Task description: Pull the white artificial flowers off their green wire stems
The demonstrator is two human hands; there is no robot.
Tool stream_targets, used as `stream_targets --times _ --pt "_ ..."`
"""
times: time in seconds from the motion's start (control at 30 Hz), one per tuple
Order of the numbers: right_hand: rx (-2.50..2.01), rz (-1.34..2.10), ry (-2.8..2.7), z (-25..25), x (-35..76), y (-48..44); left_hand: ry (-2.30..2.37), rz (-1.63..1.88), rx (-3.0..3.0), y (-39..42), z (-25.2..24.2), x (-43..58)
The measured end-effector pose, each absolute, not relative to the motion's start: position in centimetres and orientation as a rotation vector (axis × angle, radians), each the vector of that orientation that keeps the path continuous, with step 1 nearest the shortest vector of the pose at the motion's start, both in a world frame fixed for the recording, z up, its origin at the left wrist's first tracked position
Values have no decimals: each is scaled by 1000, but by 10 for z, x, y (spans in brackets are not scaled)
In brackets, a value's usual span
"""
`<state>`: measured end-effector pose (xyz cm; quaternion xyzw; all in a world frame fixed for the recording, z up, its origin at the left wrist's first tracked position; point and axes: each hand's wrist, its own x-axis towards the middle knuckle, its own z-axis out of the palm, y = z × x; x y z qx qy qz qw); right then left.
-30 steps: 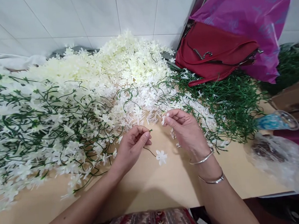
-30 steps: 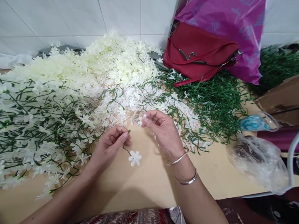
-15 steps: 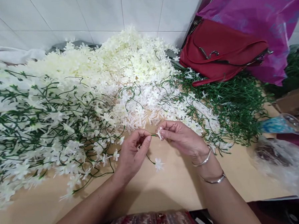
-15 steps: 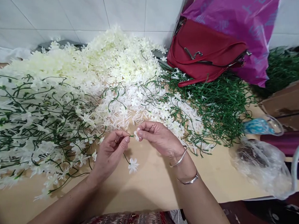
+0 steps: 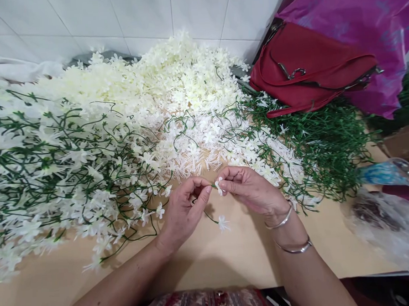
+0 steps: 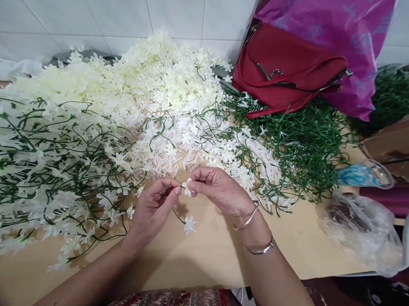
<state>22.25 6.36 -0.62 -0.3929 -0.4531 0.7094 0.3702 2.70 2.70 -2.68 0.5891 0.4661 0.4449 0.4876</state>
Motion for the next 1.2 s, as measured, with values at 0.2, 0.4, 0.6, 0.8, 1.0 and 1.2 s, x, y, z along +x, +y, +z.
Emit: stream_targets --times 0.2,0.4,0.6,0.8,1.0,1.2 --pt "-1085 1750 -1136 -1 214 61 1121 1050 1329 26 -27 26" --pt "-1092 1697 -1096 -7 206 59 1115 1052 1217 27 -26 28" --pt "-1073 1694 -1121 -12 204 59 1084 1068 1155 28 -26 29" --pt "-1067 1743 -1122 -12 203 58 1080 1071 1169 27 -27 27" --pt "-1054 1747 -1148 -12 202 59 1066 1089 1174 27 -30 26" --pt "-1025 1737 -1091 -11 204 60 1055 1077 1196 28 -29 28"
